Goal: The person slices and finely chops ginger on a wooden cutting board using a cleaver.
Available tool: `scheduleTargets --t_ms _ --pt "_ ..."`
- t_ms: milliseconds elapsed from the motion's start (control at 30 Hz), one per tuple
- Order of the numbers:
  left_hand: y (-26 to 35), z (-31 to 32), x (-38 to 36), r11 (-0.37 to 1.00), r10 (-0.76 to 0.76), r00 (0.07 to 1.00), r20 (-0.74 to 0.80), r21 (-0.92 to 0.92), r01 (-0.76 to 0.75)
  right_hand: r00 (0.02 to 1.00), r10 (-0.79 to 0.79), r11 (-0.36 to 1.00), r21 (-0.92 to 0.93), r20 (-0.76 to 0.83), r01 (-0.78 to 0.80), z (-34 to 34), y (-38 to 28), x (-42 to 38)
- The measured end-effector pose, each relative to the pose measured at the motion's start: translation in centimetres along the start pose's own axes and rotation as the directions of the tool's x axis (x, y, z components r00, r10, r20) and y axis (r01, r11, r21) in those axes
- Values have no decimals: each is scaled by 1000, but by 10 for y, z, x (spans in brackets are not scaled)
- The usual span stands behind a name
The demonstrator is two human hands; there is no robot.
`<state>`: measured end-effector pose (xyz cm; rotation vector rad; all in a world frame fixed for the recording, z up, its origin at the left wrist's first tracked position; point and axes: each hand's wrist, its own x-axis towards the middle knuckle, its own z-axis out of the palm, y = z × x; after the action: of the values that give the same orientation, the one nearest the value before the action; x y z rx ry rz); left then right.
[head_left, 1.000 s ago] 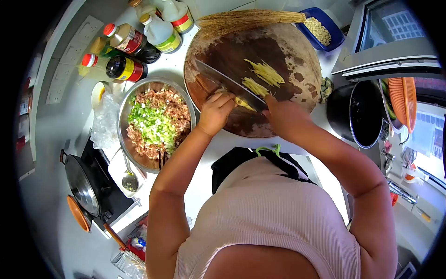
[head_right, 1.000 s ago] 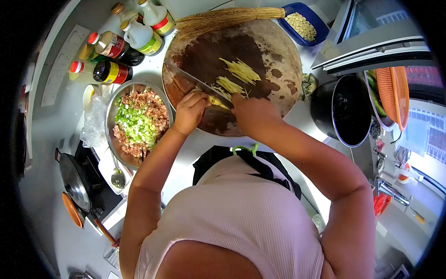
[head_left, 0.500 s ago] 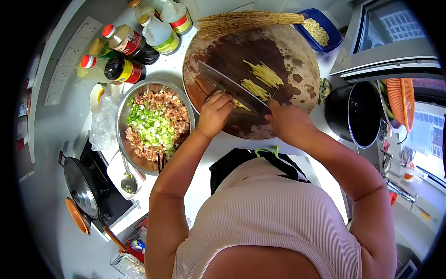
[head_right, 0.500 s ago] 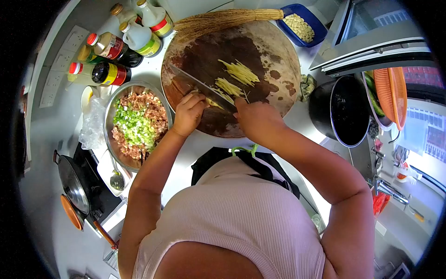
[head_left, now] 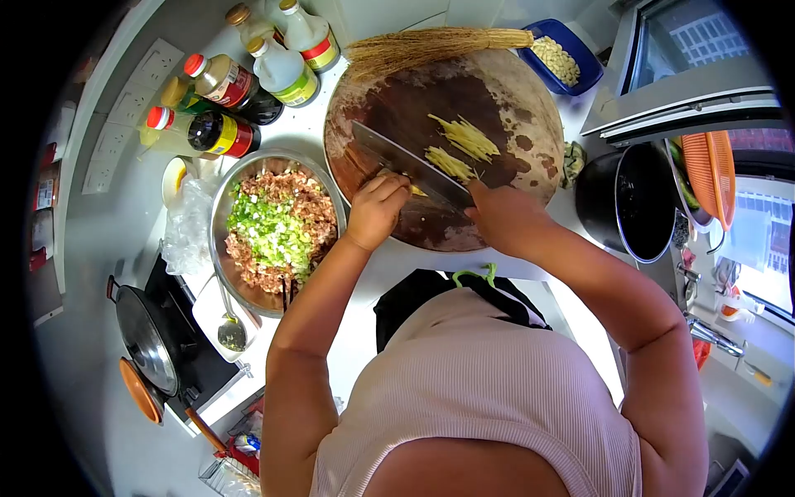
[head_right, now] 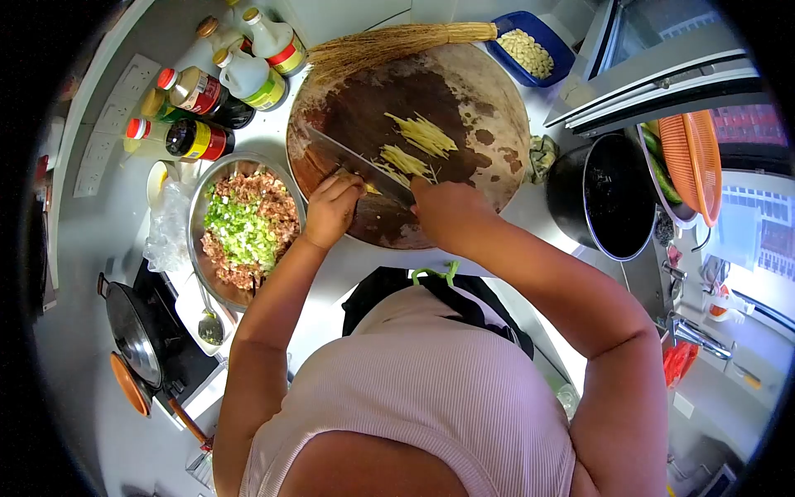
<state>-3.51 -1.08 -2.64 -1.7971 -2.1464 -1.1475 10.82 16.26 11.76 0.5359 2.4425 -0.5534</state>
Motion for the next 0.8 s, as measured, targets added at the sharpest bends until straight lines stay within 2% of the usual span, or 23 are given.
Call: scheduleTargets --t_ms 167,267,367,467,567,667,800 --pt "-2 3 -3 1000 14 1000 -8 6 -14 998 48 999 8 -28 -48 25 -11 20" --pt "3 -1 -4 999 25 1000 0 26 -25 989 -85 993 76 -117 94 23 -6 29" --pt "-2 0 -1 1000 8 1000 10 26 -8 999 -29 998 55 -37 31 4 -7 12" --pt "0 3 -1 1000 0 1000 -22 13 1 999 -44 999 19 -17 44 4 0 0" --pt "-2 6 -3 999 -2 999 -35 44 4 999 15 1000 -1 -49 -15 33 0 17" --pt "1 1 0 999 -20 1000 0 38 20 995 -13 998 60 -98 19 23 -12 26" --pt "3 -1 -2 999 -36 999 -8 21 36 999 -30 999 35 -31 31 7 -9 20"
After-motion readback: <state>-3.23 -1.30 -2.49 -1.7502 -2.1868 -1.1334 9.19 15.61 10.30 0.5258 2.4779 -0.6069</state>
